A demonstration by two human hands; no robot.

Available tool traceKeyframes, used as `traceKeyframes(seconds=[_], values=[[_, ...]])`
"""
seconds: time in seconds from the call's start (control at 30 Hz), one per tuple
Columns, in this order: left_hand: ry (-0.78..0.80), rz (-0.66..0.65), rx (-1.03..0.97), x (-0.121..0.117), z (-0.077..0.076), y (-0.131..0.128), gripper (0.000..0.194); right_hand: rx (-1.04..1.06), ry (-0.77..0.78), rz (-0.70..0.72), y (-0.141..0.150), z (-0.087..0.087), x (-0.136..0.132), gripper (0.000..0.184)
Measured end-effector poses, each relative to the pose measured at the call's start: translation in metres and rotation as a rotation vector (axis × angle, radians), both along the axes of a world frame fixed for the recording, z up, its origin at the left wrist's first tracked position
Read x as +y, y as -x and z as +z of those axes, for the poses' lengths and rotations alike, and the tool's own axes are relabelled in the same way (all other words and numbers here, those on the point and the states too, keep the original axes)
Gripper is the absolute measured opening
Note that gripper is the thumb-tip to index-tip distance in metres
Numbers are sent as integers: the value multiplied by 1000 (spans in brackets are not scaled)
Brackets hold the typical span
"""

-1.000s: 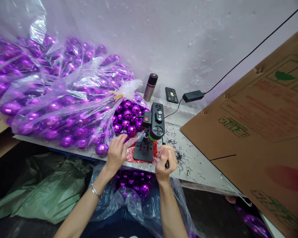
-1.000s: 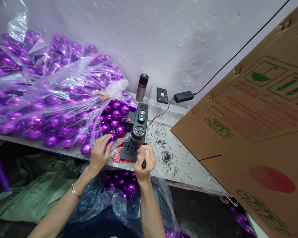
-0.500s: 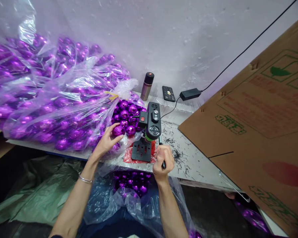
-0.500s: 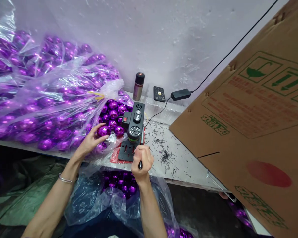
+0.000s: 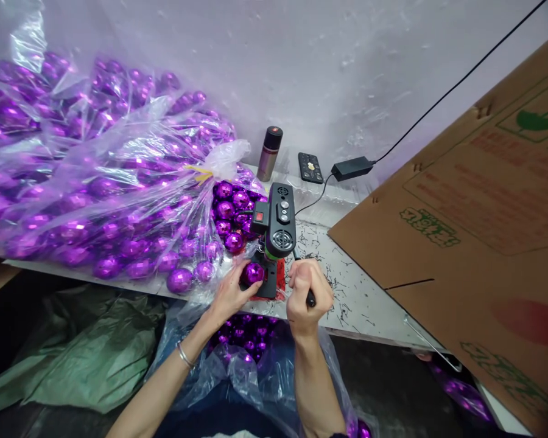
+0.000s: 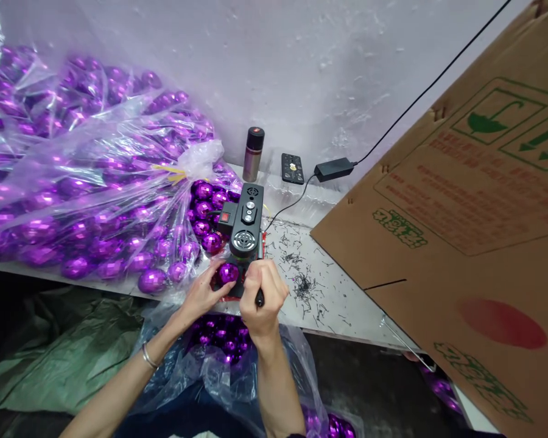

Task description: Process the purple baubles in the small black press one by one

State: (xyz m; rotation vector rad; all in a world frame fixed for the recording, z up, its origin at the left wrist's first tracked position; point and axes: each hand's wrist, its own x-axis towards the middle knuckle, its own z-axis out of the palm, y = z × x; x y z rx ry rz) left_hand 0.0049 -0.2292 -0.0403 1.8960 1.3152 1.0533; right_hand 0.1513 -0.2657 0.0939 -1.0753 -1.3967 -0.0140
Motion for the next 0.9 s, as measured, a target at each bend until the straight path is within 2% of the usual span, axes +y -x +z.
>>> traceKeyframes(seconds=[0.27, 0.57, 0.67, 0.9], values=[[-112, -53, 90, 27, 0, -14, 52, -35, 0, -17, 1, -6, -4, 31], [-166, 29, 65, 20, -20, -27, 59, -79, 10, -14, 0, -9, -8, 29], [-161, 15, 77, 20, -21, -27, 59, -72, -1, -30, 1, -22, -9, 28], [-180, 20, 85, 20, -20, -28, 52, -101, -142, -66, 2, -72, -2, 31]])
